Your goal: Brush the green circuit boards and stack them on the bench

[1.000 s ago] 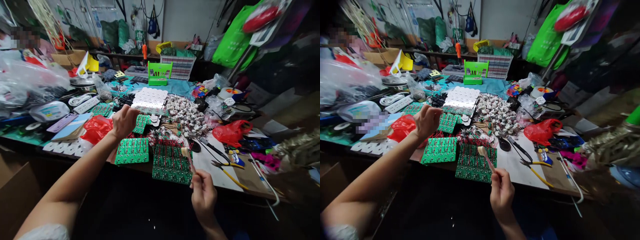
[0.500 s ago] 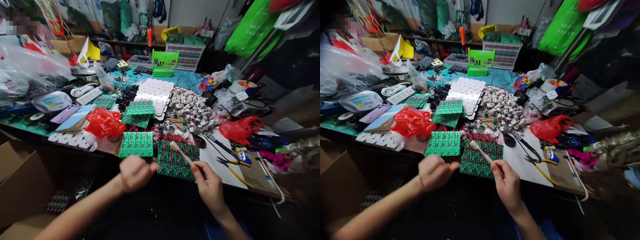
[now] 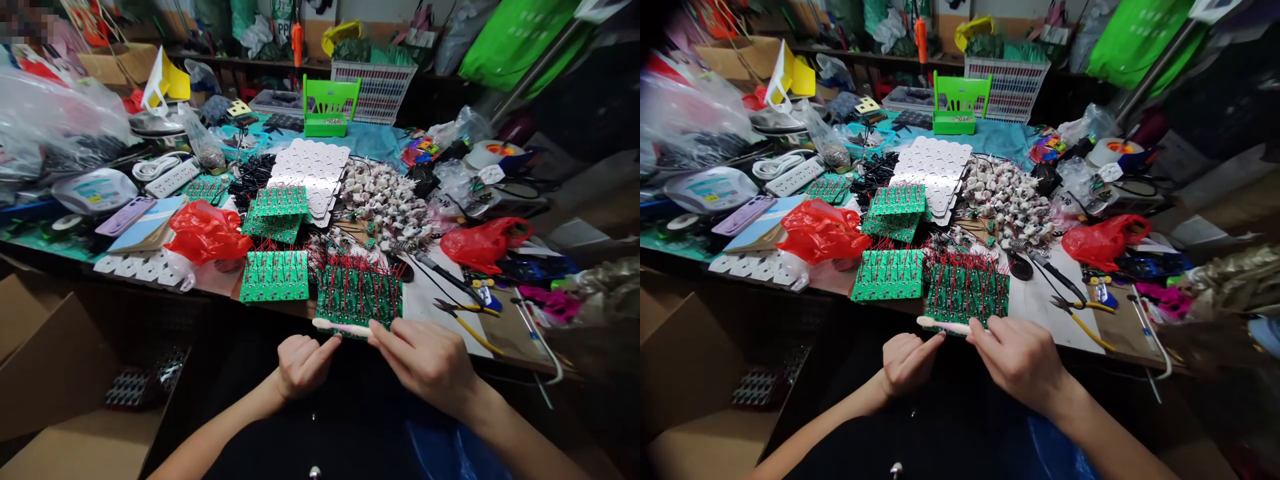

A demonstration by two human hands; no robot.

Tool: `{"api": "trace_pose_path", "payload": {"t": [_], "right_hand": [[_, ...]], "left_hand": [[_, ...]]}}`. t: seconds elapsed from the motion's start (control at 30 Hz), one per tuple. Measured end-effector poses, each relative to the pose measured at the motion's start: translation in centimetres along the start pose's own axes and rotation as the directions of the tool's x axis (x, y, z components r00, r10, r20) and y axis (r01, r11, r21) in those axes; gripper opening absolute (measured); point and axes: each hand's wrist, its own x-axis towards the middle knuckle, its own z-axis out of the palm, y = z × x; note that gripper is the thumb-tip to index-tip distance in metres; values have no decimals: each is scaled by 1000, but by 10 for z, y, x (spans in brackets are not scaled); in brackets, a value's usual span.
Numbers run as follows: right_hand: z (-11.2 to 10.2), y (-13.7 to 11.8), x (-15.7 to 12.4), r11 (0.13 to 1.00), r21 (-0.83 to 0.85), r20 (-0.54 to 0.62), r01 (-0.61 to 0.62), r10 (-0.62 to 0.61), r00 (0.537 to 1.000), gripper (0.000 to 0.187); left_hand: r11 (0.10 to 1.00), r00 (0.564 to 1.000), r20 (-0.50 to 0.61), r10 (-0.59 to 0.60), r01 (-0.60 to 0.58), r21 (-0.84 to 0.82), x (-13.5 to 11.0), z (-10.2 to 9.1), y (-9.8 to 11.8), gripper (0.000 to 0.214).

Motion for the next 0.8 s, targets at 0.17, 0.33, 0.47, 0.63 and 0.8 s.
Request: {"api": "trace_pose_path", "payload": {"t": [0.17,0.33,0.47,0.63,0.8], "right_hand": [[17,30,27,974,-225,-106,-33,9,994,16],[16,45,34,956,-259,-189,-141,93,977,15],[-6,31,7,994,-12,-153,-108,105,983,11],[-19,11,-18,999,28,-20,28,-27,999,13],[-2,30,1,978,-208,-91,4,-23,996,11]], "left_hand": [[1000,999,-32,-15,14,-12,2,5,-4,34],[1000,999,-44,12,-13,-3,9,3,-5,26],[994,985,-135,-108,106,-23,12,-1,-5,16],[975,963,-156,-220,213,-59,11,-2,-7,21],[969,960,-134,-245,245,-17,13,-3,-9,30]]}}
